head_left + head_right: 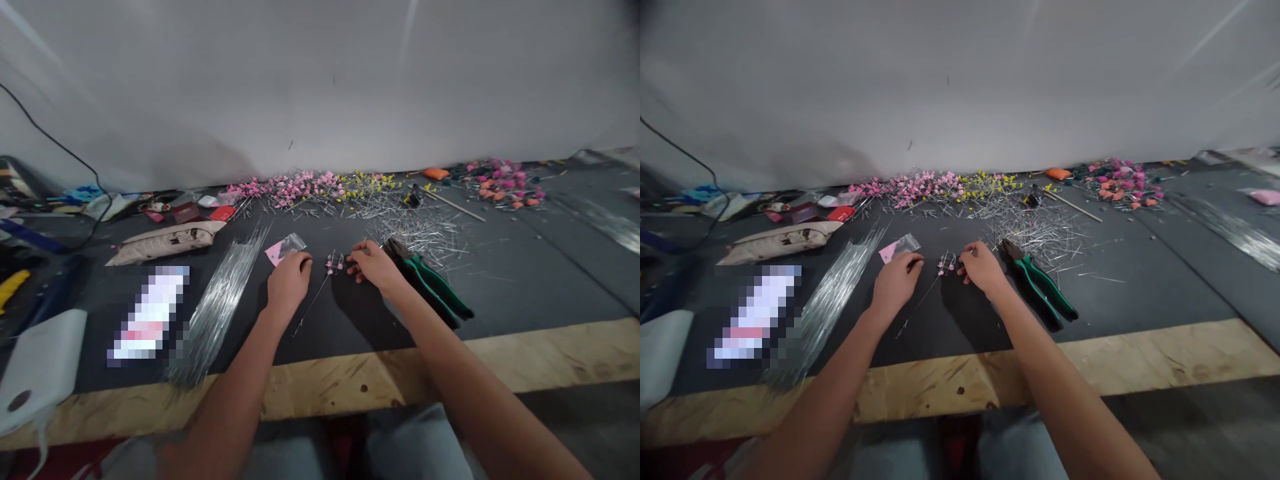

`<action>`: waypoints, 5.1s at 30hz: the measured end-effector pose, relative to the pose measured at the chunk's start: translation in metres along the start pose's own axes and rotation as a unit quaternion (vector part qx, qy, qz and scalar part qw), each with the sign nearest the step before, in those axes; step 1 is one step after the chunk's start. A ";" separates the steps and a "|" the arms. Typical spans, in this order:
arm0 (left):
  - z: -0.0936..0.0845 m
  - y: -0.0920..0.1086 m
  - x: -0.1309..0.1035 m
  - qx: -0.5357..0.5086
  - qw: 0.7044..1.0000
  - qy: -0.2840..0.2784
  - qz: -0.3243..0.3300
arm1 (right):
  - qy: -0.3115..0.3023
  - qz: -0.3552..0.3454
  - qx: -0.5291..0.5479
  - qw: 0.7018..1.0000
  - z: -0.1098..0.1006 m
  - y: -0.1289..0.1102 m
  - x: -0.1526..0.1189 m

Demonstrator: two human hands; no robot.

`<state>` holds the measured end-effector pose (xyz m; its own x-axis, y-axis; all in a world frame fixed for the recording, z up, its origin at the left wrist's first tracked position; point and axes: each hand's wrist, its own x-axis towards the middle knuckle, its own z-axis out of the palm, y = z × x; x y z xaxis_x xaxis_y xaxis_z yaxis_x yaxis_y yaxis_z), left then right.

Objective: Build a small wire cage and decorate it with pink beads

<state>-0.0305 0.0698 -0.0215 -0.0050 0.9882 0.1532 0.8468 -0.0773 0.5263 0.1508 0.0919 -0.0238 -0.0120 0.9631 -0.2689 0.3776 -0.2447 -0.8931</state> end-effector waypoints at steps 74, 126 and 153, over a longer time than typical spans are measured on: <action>0.011 0.017 -0.007 -0.393 0.914 -0.016 0.095 | -0.145 -0.087 0.286 0.943 0.007 -0.003 -0.028; 0.022 -0.003 0.017 -0.496 0.866 0.055 -0.019 | -0.146 -0.136 0.260 0.945 0.014 0.004 -0.022; 0.010 0.001 0.001 -0.471 0.880 0.030 -0.062 | -0.195 -0.103 0.272 0.937 0.021 -0.012 -0.026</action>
<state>-0.0237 0.0722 -0.0292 -0.1172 0.9903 0.0753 0.0227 -0.0731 0.9971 0.1276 0.0674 -0.0137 -0.4097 0.9080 -0.0880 -0.1961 -0.1819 -0.9636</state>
